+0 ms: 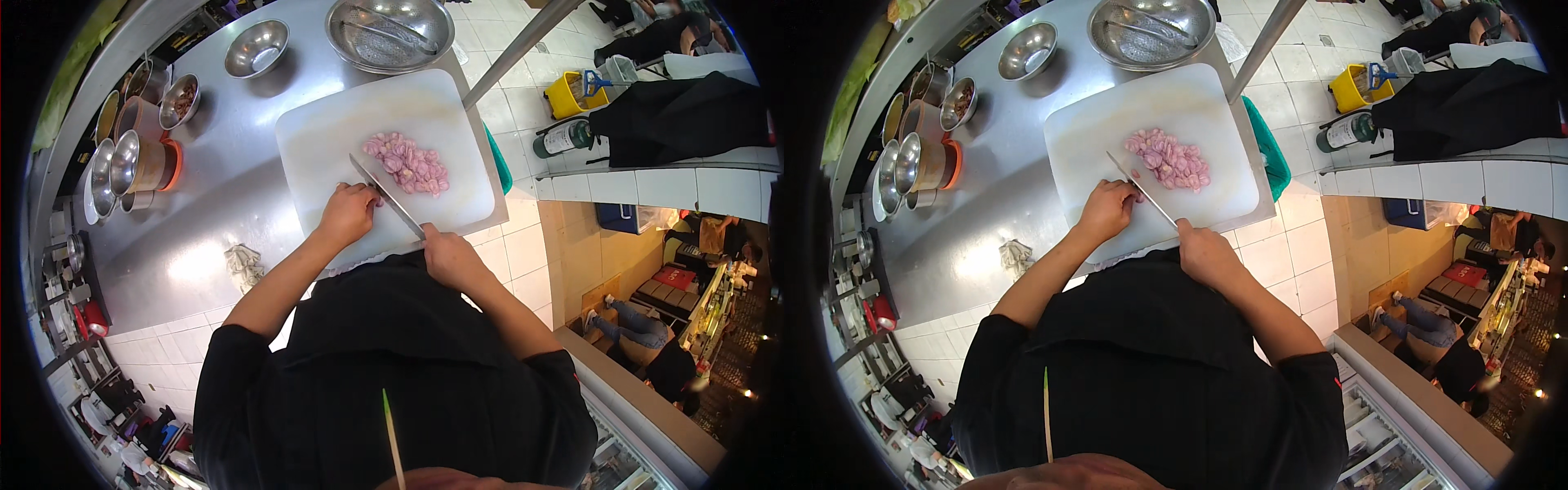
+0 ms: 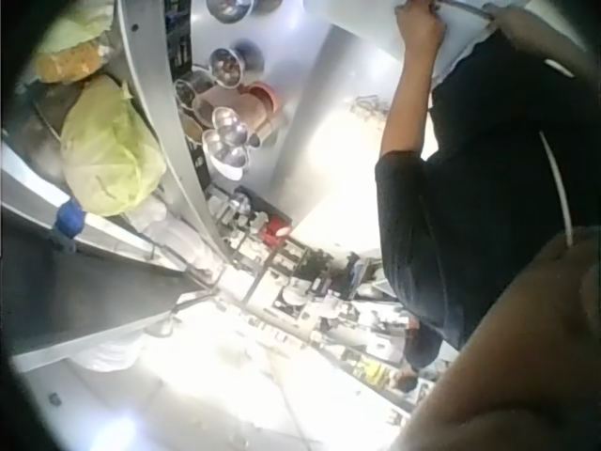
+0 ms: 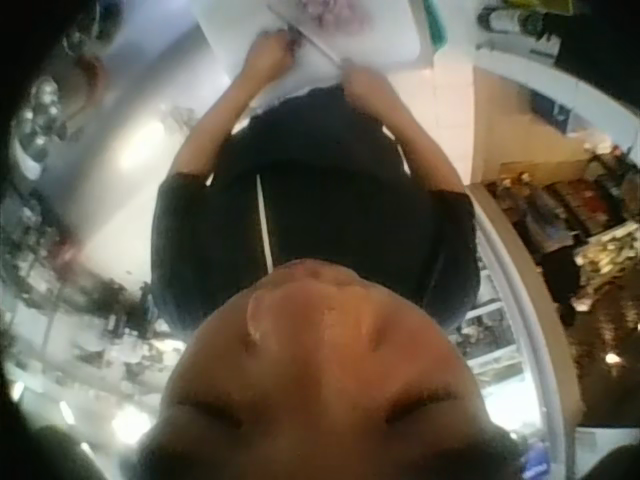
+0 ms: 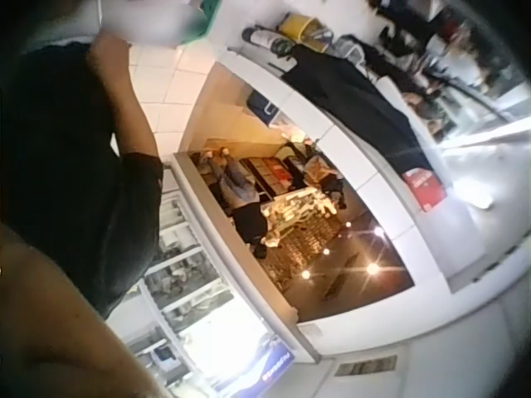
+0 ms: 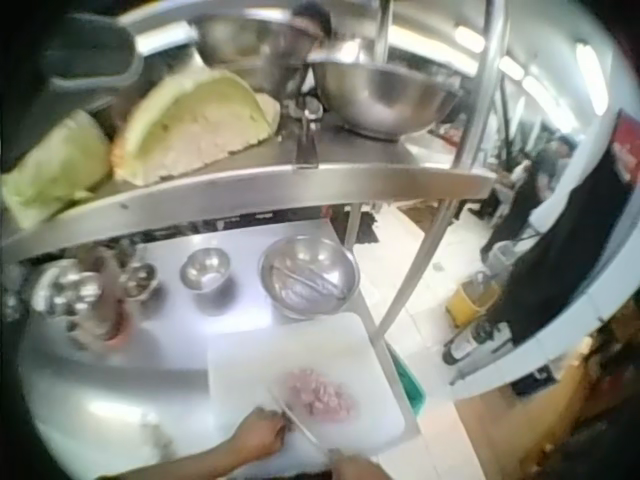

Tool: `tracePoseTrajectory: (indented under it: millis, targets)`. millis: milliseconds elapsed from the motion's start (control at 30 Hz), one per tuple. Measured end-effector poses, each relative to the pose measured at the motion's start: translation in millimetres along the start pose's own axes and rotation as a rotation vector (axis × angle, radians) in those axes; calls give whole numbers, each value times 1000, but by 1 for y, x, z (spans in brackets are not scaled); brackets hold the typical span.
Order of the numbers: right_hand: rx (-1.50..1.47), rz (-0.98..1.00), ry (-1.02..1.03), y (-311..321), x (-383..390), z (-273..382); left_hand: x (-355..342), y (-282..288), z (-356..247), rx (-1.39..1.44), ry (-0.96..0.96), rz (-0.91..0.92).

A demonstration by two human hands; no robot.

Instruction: The person stands at a stainless steel counter in a commercial kitchen and uses a knife to chop red onions on a white cutting board. The person repeatedly slices the onions into small pieces, accumulating a pile of diced onions on the board.

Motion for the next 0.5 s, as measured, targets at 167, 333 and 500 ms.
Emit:
tracePoseTrajectory:
  millis: [167,333,500]
  targets:
    - [-3,18,3,-5,-3,-5,2,-2,0,-16,-34,-39]
    - [24,49,-8,2,-3,-2,3,-2,0,-50,-30,-34]
    - [41,74,-14,0,-3,-5,4,-1,1,-70,-24,-16]
Point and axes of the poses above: each hand's wrist, its own x-axis away from the middle knuckle, its own y-axis out of the back of the hand, z = x × y, the point moved 1 cm from there along -x, towards the middle knuckle, and after that the axes turned 7 degrees about -y, right-handed, at the moved point
